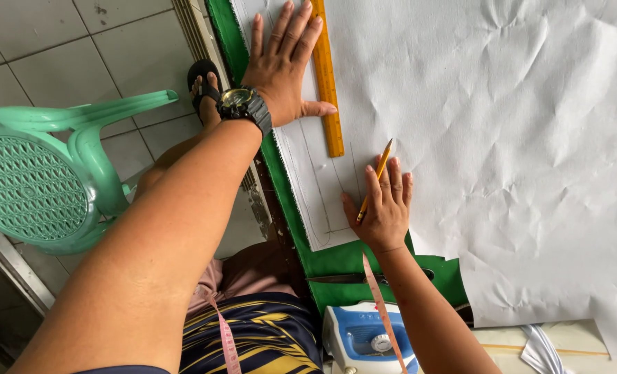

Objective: Drafting a pattern on paper with a ruler and pencil and then cutting the fabric and paper with scissors.

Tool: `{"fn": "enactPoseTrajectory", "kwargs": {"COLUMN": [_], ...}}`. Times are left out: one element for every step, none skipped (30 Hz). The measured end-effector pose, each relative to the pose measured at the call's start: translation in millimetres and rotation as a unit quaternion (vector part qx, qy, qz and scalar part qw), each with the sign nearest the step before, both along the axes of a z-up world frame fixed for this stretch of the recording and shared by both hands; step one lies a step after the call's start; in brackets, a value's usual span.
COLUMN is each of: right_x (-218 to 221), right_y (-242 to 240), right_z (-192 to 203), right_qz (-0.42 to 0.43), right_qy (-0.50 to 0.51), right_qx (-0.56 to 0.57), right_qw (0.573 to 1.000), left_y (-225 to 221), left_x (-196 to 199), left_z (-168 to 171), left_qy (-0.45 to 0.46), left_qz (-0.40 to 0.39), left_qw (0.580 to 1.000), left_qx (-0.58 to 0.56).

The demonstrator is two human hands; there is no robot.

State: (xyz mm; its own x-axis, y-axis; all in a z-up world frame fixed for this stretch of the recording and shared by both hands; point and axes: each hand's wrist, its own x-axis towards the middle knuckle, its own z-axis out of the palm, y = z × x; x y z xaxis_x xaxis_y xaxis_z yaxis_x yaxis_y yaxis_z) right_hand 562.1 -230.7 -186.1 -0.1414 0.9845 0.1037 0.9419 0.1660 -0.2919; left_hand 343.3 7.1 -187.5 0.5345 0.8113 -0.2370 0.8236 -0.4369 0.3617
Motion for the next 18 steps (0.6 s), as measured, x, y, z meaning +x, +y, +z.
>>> {"fn": "enactPoseTrajectory", "kwargs": {"right_x": [-0.5,-0.9,-0.6,-0.3,-0.1,-0.3,-0.3,-0.4,-0.2,-0.1,0.9,0.7,0.9,1.2,1.1,1.2,1.2,2.1], "right_y": [-0.1,-0.3,0.0,0.1,-0.9,0.0,0.0,-0.1,-0.4,-0.7,-0.7,-2.4,-2.3,-1.9,-1.6,-1.1,-1.2,-0.7], "right_z": [0.7,1.0,0.4,-0.6,-1.3,-1.7,-2.1,-2.5,-3.7,-4.6,-5.7,-5.6,-5.8,-5.6,-5.4,-5.2,-5.1,-5.6], "right_qz": [-0.002,-0.003,-0.003,-0.003,-0.001,-0.001,-0.002,-0.004,-0.003,-0.002,-0.001,0.001,0.000,-0.001,0.001,0.001,0.000,0.001], "right_qy": [-0.001,-0.003,-0.003,-0.004,-0.005,-0.005,-0.003,0.000,0.000,0.001,0.001,0.000,0.001,0.003,0.002,0.001,0.001,0.000], "right_qx": [-0.002,-0.005,-0.007,-0.002,0.001,-0.003,-0.002,-0.001,-0.006,-0.008,-0.009,-0.013,-0.015,-0.017,-0.018,-0.018,-0.017,-0.019], "right_qw": [1.000,1.000,1.000,1.000,1.000,1.000,1.000,1.000,1.000,1.000,1.000,1.000,1.000,1.000,1.000,1.000,1.000,1.000], "left_y": [-1.1,-2.3,-2.9,-3.7,-5.9,-5.1,-5.5,-6.0,-5.5,-4.9,-4.2,-5.7,-5.5,-5.0,-4.7,-4.3,-4.0,-3.5], "left_x": [0.3,0.6,2.4,4.2,5.5,4.9,4.3,3.6,4.2,4.6,5.6,5.5,5.8,6.2,6.2,6.4,6.8,7.9], "left_z": [0.4,0.4,2.2,3.6,4.9,4.9,4.6,4.2,8.2,12.3,16.4,12.6,9.3,6.4,8.0,9.5,10.7,9.8], "left_qy": [-0.003,-0.007,-0.007,-0.002,0.003,0.003,0.000,-0.004,-0.003,0.020,0.043,0.042,0.047,0.051,0.051,0.054,0.056,0.055], "left_qz": [0.001,0.002,0.002,0.010,0.019,0.020,0.015,0.011,0.012,0.013,0.015,0.017,0.019,0.021,0.022,0.021,0.019,0.019], "left_qw": [1.000,1.000,1.000,1.000,1.000,1.000,1.000,1.000,1.000,1.000,0.998,0.998,0.998,0.998,0.998,0.998,0.998,0.998], "left_qx": [0.006,0.013,0.011,0.014,0.016,0.012,0.009,0.007,0.002,-0.016,-0.034,-0.038,-0.028,-0.017,-0.018,-0.026,-0.035,-0.036]}}
